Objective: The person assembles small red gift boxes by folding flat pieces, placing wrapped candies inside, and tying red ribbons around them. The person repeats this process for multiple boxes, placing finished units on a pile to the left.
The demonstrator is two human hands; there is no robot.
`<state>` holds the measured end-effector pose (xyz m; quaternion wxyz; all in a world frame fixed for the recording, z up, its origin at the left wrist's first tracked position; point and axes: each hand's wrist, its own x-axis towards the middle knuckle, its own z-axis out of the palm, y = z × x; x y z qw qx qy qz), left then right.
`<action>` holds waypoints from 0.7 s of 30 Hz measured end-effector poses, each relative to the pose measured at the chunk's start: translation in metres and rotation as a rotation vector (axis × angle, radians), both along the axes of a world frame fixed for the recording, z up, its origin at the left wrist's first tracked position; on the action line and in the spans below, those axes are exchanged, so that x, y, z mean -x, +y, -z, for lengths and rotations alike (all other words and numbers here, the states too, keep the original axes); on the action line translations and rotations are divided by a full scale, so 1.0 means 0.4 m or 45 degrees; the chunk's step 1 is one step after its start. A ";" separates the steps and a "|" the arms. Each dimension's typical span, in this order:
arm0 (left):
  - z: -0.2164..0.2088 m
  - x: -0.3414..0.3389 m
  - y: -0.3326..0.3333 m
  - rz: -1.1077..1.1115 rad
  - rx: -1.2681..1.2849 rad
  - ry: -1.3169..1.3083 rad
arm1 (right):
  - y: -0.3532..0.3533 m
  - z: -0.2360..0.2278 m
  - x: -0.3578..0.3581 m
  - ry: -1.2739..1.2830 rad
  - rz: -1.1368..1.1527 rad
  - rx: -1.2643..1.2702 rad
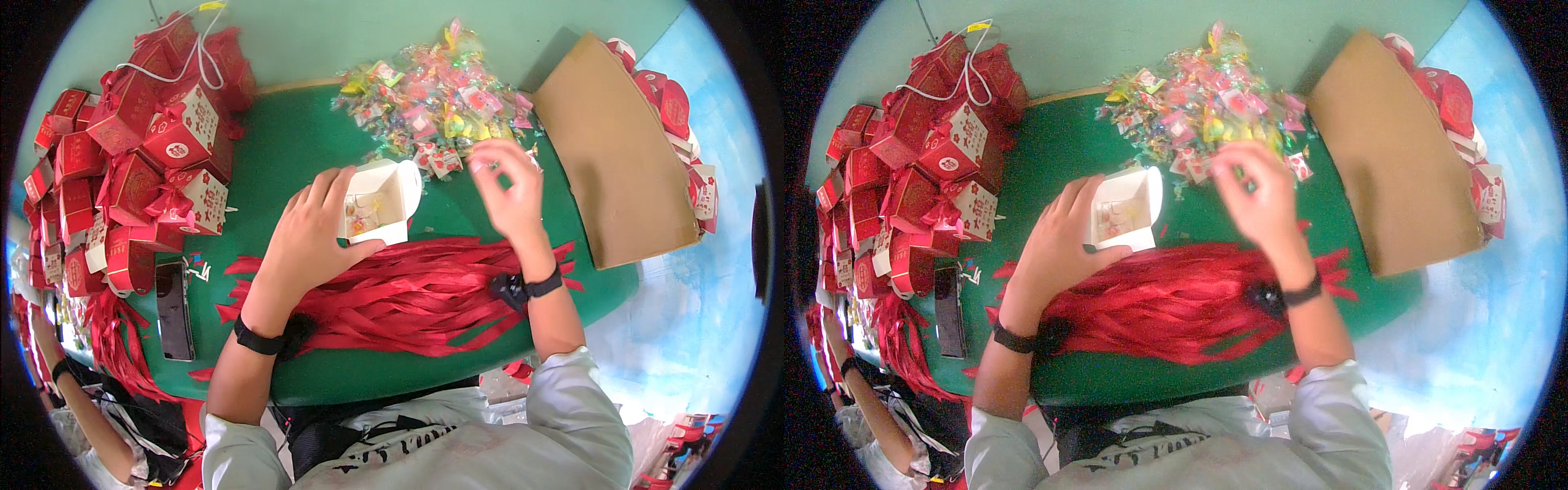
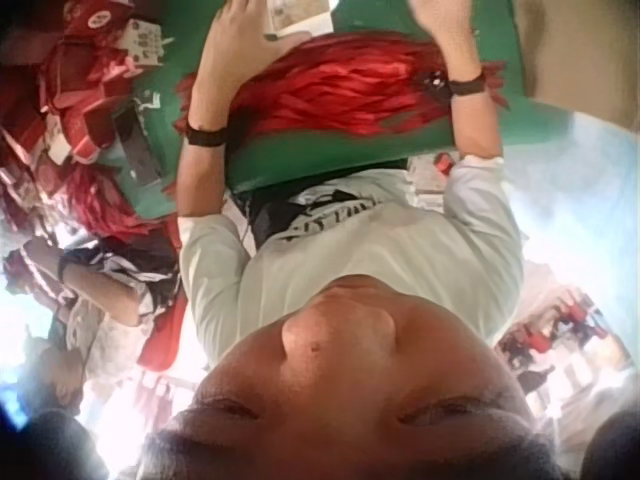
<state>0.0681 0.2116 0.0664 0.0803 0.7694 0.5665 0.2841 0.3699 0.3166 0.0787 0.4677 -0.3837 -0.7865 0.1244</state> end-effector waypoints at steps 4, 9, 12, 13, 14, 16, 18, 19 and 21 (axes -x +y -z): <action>-0.007 -0.005 0.004 0.003 0.035 -0.008 | 0.103 0.066 -0.138 -0.269 0.389 0.202; -0.014 -0.007 -0.001 -0.024 0.079 0.005 | 0.092 0.095 -0.145 -0.757 0.332 0.412; -0.011 -0.005 0.003 -0.020 0.054 0.048 | 0.094 0.104 -0.149 -0.723 0.343 0.474; -0.012 -0.005 0.002 -0.018 0.058 0.038 | 0.092 0.100 -0.143 -0.720 0.348 0.492; -0.013 -0.005 0.000 -0.017 0.062 0.027 | 0.090 0.097 -0.134 -0.651 0.408 0.419; -0.014 -0.004 -0.003 -0.013 0.047 0.009 | 0.072 0.081 -0.095 0.021 0.471 0.068; -0.013 -0.010 -0.003 -0.002 0.010 -0.012 | 0.037 0.065 -0.055 0.525 0.364 -0.260; -0.012 -0.013 -0.002 0.003 0.011 -0.017 | 0.011 0.066 -0.040 0.487 0.250 -0.303; -0.011 -0.010 0.000 0.014 0.020 -0.006 | -0.033 0.075 0.003 0.428 0.026 -0.380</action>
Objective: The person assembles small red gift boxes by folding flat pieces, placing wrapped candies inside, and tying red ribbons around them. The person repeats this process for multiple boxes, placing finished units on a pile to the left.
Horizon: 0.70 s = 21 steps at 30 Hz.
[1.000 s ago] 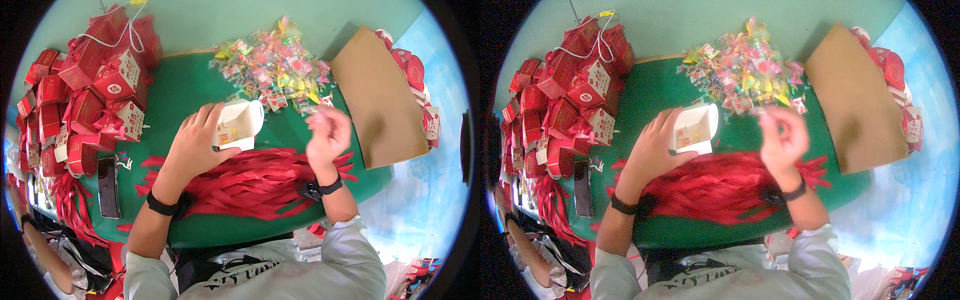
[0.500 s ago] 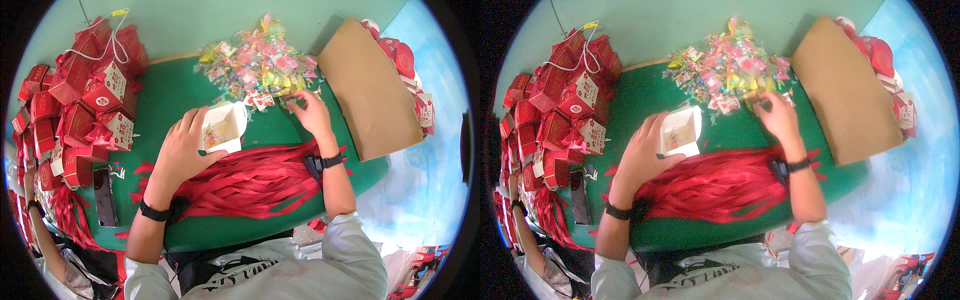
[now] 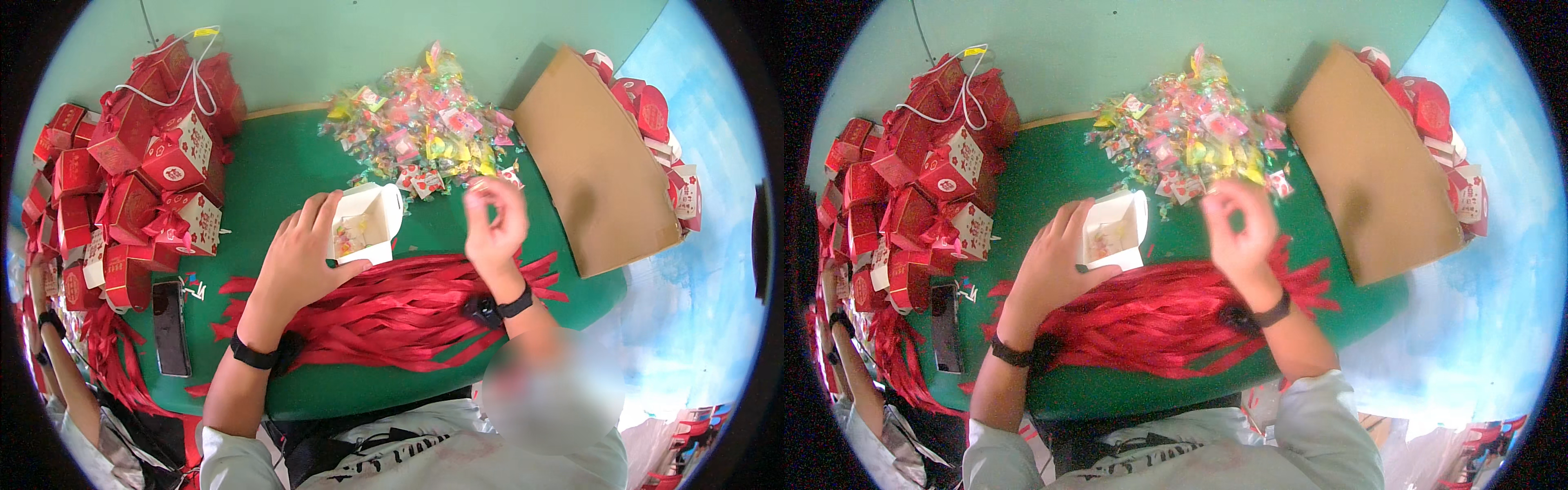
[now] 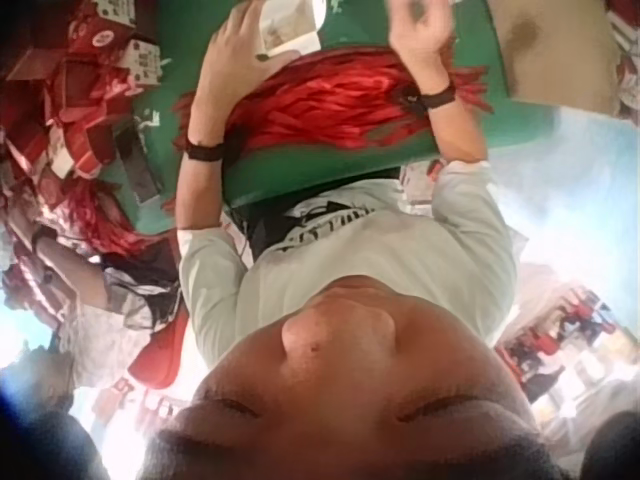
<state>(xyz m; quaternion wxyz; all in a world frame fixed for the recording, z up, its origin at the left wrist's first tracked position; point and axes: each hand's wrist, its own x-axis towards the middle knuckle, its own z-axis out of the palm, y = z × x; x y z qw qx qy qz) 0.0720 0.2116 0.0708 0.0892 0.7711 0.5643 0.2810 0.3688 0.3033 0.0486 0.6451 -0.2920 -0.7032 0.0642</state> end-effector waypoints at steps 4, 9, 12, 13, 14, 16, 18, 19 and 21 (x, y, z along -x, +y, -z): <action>0.011 0.003 -0.001 0.003 -0.011 -0.010 | -0.033 -0.031 0.088 -0.525 -0.291 -0.055; 0.016 0.005 0.003 0.000 -0.046 0.003 | -0.035 -0.047 0.084 -0.857 -0.418 -0.054; 0.010 0.005 0.005 0.005 0.023 -0.021 | -0.029 -0.045 0.064 -0.762 -0.419 0.033; 0.009 0.005 0.004 0.001 0.036 -0.020 | -0.026 -0.039 0.054 -0.715 -0.409 0.060; 0.007 0.005 0.003 -0.003 0.050 -0.018 | -0.014 -0.037 0.043 -0.654 -0.364 0.097; 0.011 0.009 0.002 -0.011 0.037 -0.010 | 0.024 -0.045 0.009 -0.631 -0.205 0.088; 0.014 0.004 0.004 -0.006 -0.023 -0.008 | 0.076 -0.012 -0.044 -0.491 -0.049 0.183; 0.014 0.002 0.004 0.001 0.000 -0.026 | 0.096 0.000 -0.067 -0.401 -0.034 0.364; 0.006 0.002 0.002 0.006 0.044 -0.049 | 0.117 0.016 -0.095 -0.321 0.100 0.680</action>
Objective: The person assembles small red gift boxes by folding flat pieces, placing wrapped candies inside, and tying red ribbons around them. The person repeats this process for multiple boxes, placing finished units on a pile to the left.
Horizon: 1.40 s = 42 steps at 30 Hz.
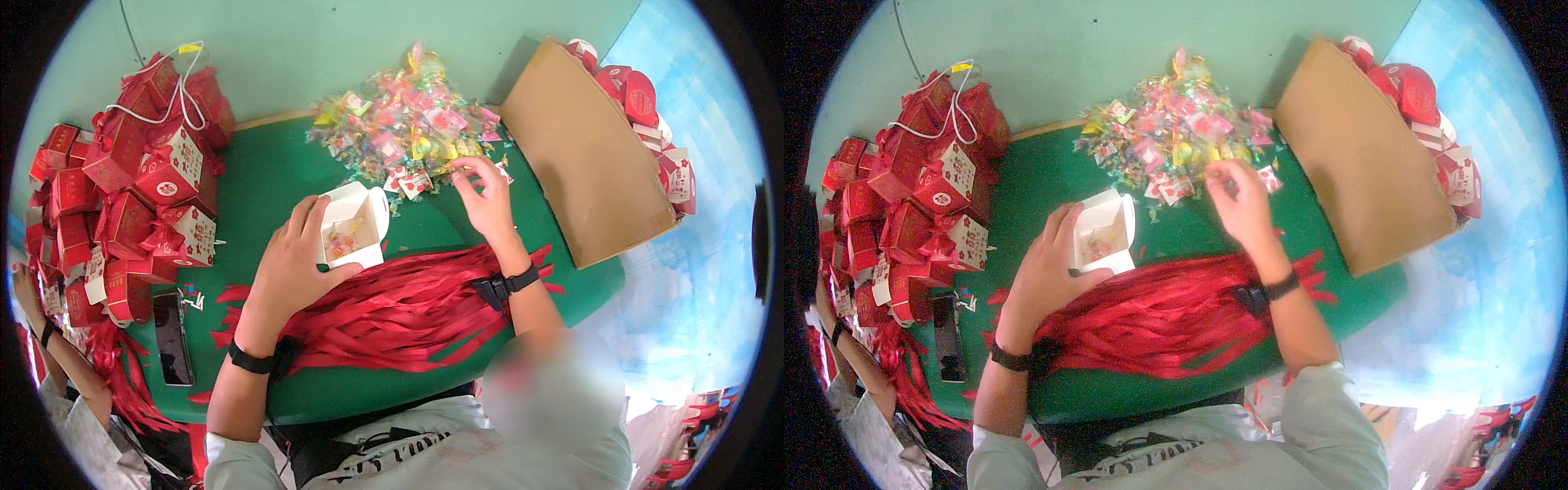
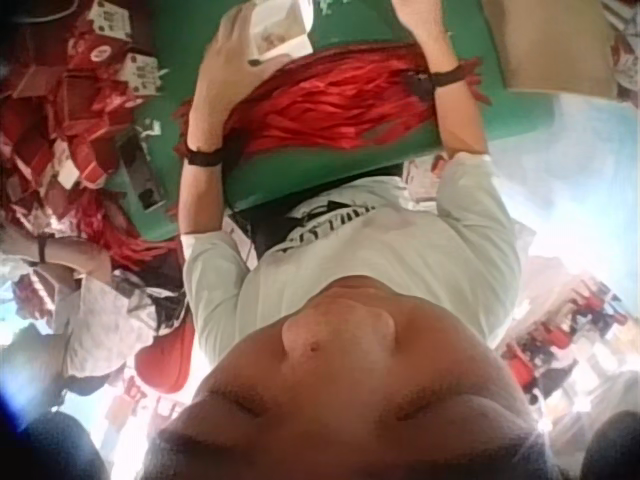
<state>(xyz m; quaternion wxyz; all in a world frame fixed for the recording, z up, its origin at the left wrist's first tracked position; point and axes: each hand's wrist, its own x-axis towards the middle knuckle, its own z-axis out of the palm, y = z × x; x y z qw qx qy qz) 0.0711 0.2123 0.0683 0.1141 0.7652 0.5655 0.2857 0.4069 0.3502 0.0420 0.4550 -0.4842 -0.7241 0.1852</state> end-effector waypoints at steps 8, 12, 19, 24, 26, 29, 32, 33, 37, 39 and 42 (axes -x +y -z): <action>-0.006 0.000 0.001 -0.007 -0.004 0.033 | 0.070 0.081 -0.179 -0.807 0.255 -0.002; -0.015 0.001 0.002 0.000 0.077 0.031 | 0.073 0.120 -0.179 -0.859 0.266 -0.190; -0.007 0.002 -0.001 -0.031 0.012 0.090 | 0.047 0.057 -0.151 -0.821 0.438 -0.066; -0.004 0.003 -0.002 -0.024 0.003 0.081 | 0.050 0.070 -0.161 -0.902 0.394 0.006; -0.001 0.002 -0.002 -0.027 -0.007 0.081 | 0.055 0.068 -0.158 -0.900 0.420 0.123; -0.006 0.000 -0.003 -0.027 -0.015 0.083 | 0.054 0.063 -0.154 -0.769 0.389 0.096; -0.015 -0.001 -0.005 -0.032 0.022 0.089 | 0.044 0.021 -0.114 -0.385 0.308 -0.077; -0.017 -0.002 -0.006 -0.035 0.041 0.091 | 0.034 0.002 -0.093 -0.262 0.284 -0.201; -0.015 -0.003 -0.012 -0.035 0.022 0.057 | -0.051 -0.040 0.005 0.068 0.097 -0.562; -0.008 -0.007 -0.011 -0.038 -0.044 0.079 | -0.090 -0.028 0.033 0.123 -0.013 -0.654; -0.005 -0.012 -0.010 -0.022 -0.108 0.121 | -0.155 -0.014 0.099 0.280 -0.246 -0.692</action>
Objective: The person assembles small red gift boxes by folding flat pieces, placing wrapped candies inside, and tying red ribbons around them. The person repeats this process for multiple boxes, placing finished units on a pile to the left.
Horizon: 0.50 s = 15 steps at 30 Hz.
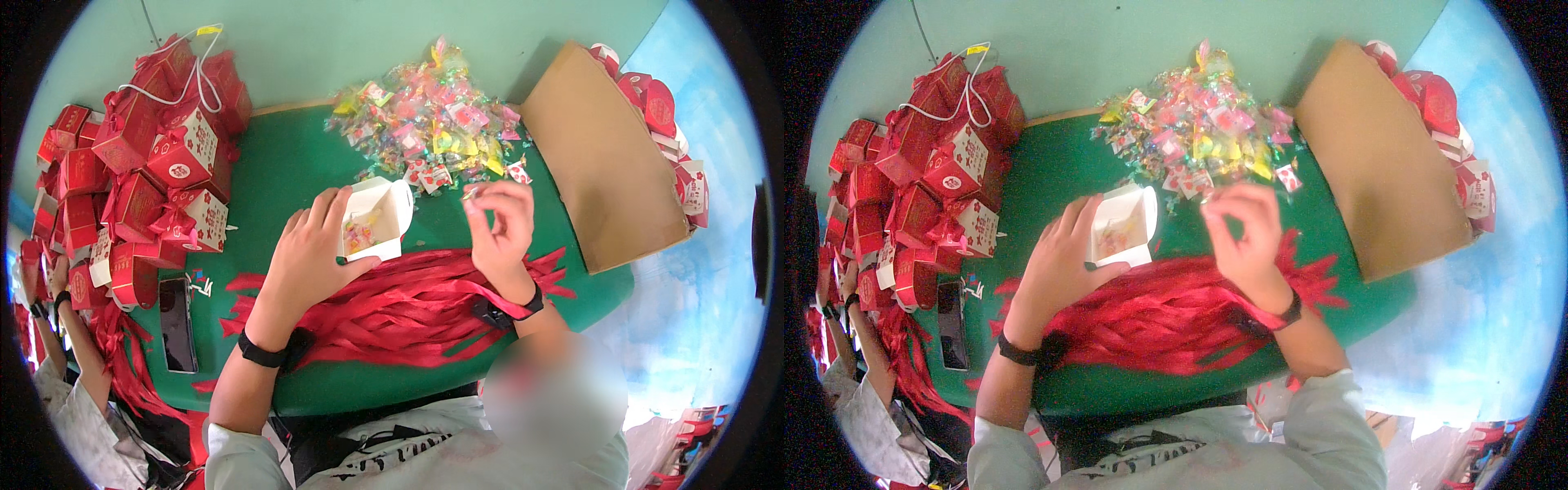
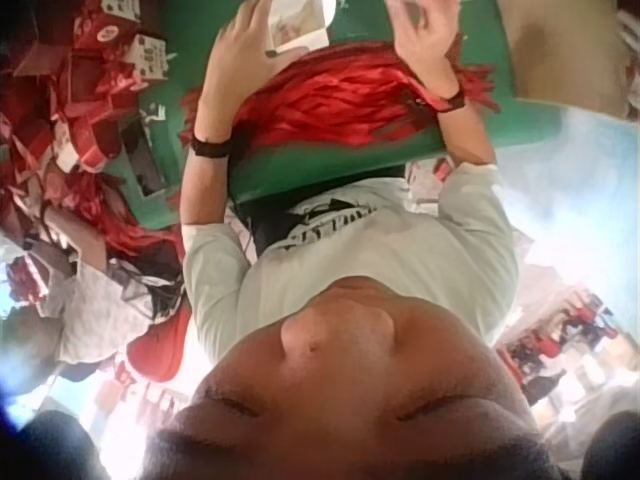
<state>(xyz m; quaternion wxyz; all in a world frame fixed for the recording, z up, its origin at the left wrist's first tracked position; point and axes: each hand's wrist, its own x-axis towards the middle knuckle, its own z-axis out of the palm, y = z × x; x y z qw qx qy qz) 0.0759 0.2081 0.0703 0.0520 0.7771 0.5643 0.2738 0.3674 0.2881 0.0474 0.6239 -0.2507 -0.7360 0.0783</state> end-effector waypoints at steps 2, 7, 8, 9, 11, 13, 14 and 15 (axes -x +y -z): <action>-0.003 -0.004 -0.004 -0.011 -0.020 0.063 | -0.027 -0.011 0.040 -0.085 -0.085 -0.084; 0.003 -0.004 0.001 0.008 -0.076 0.086 | -0.036 -0.036 0.090 -0.594 -0.284 0.021; 0.004 -0.004 0.002 0.007 -0.068 0.070 | -0.027 -0.049 0.093 -0.746 -0.295 0.005; 0.004 -0.004 0.002 0.007 -0.060 0.055 | -0.019 -0.047 0.085 -0.684 -0.276 0.048; -0.001 0.000 0.001 -0.007 0.031 0.035 | -0.004 -0.050 0.053 -0.570 -0.229 0.129; 0.000 0.002 0.000 -0.016 0.080 0.025 | 0.036 -0.066 -0.005 -0.520 -0.063 0.150; -0.003 0.005 -0.004 -0.026 0.084 0.032 | 0.065 -0.063 -0.037 -0.511 0.052 0.191; -0.004 0.003 -0.002 -0.026 0.085 0.035 | 0.102 -0.047 -0.077 -0.496 0.197 0.263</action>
